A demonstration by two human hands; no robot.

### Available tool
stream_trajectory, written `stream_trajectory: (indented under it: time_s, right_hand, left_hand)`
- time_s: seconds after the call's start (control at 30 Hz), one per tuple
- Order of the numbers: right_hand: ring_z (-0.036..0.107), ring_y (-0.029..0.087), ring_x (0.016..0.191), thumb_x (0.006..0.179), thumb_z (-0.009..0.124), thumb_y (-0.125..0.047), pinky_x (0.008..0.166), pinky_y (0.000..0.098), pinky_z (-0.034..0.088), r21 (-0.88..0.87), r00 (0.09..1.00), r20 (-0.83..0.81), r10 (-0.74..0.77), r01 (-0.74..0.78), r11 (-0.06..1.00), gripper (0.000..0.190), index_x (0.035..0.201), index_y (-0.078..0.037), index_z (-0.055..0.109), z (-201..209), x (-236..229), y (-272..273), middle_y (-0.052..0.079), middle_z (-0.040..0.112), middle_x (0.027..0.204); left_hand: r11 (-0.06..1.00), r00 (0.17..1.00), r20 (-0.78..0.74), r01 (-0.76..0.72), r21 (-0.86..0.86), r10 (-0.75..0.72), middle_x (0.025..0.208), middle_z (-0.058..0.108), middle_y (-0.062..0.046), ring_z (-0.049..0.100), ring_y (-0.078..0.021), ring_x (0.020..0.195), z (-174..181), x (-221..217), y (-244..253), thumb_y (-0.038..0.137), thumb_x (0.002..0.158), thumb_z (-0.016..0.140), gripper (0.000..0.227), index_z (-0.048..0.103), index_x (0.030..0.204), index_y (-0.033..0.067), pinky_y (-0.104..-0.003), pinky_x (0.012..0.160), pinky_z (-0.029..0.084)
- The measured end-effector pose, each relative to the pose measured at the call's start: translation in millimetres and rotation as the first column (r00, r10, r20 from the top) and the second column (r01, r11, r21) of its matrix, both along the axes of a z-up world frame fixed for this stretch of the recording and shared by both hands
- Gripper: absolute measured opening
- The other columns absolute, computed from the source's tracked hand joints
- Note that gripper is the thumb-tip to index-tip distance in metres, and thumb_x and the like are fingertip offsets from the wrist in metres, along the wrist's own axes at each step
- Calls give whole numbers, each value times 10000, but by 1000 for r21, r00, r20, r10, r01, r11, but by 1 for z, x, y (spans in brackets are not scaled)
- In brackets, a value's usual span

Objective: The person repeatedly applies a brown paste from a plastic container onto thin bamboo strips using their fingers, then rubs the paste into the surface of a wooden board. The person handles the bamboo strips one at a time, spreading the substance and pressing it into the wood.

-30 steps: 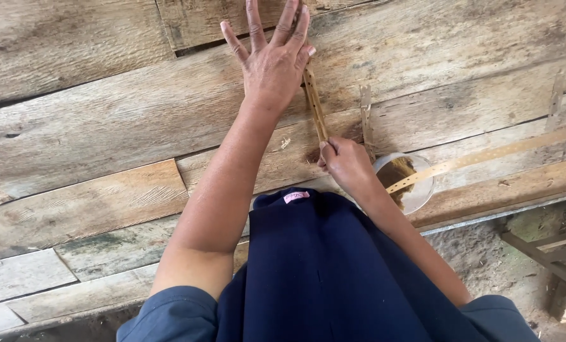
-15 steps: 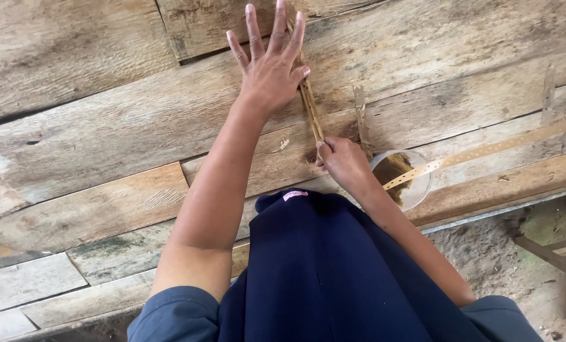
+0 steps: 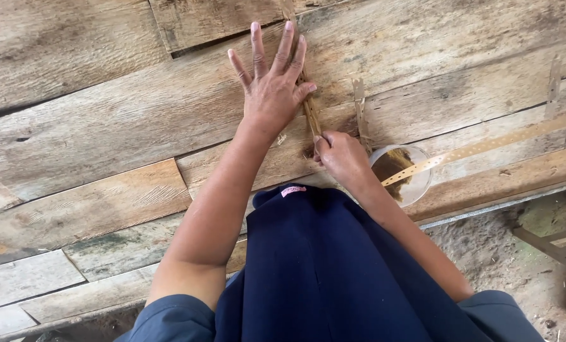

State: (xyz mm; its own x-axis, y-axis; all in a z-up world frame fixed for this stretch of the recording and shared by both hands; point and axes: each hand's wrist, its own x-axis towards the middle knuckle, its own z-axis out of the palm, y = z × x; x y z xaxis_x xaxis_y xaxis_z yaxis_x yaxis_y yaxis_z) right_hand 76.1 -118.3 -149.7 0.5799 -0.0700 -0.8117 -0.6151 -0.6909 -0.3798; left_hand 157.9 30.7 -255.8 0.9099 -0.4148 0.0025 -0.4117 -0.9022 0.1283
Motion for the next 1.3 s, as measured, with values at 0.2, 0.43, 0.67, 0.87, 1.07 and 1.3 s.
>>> stream_trajectory:
  time_s: [0.2,0.43,0.67,0.87,1.07,1.3]
  right_hand:
    - [740,158,702,1012,448,-317,769,346,498,-8,1000,-4,3,-3,1000,383,745,-133,653,-2,0,0,-24,776,769]
    - [720,218,780,985,453,-302,787,375,486,-18,999,9,40,-40,999,406,704,-157,707,-5,1,-3,-8,768,737]
    - [719,186,741,971,457,-287,778,371,494,-33,1000,5,23,-23,999,376,688,-151,663,-2,3,-2,-33,762,712]
    - [725,189,726,963,448,-306,770,384,504,-61,999,-26,25,-26,998,354,739,-142,668,-4,5,0,-18,770,711]
    - [710,180,689,990,454,-309,734,382,500,-76,999,-41,16,-19,997,346,743,-149,636,1,7,3,-15,760,705]
    - [676,211,665,995,454,-366,698,395,470,-103,998,-41,41,-45,994,427,703,-122,647,0,10,4,7,716,637]
  left_hand:
    - [992,949,-311,-90,-91,57,1673,-69,25,-200,-300,1466,58,0,-8,501,1111,670,755,184,1659,321,-762,1103,-185]
    - [930,997,-36,-81,-359,72,1532,501,116,6,-313,1518,28,-27,-13,369,1038,676,364,654,1381,246,-725,1117,-183]
    - [993,930,-368,-44,-108,1,1676,3,165,-271,-374,1430,49,-27,-10,499,1103,524,667,209,1658,305,-794,1071,-160]
    - [999,895,-446,-4,-33,-11,1673,-134,139,-325,-403,1411,50,-25,-9,584,1090,455,751,85,1680,302,-786,1074,-174]
    - [998,889,-455,55,-16,-56,1662,-197,104,-343,-423,1398,46,-23,-5,684,1034,489,881,39,1683,294,-795,1057,-181]
    - [994,890,-442,107,-29,-109,1687,-151,59,-305,-456,1408,51,-23,0,795,903,668,1139,39,1689,263,-824,1070,-113]
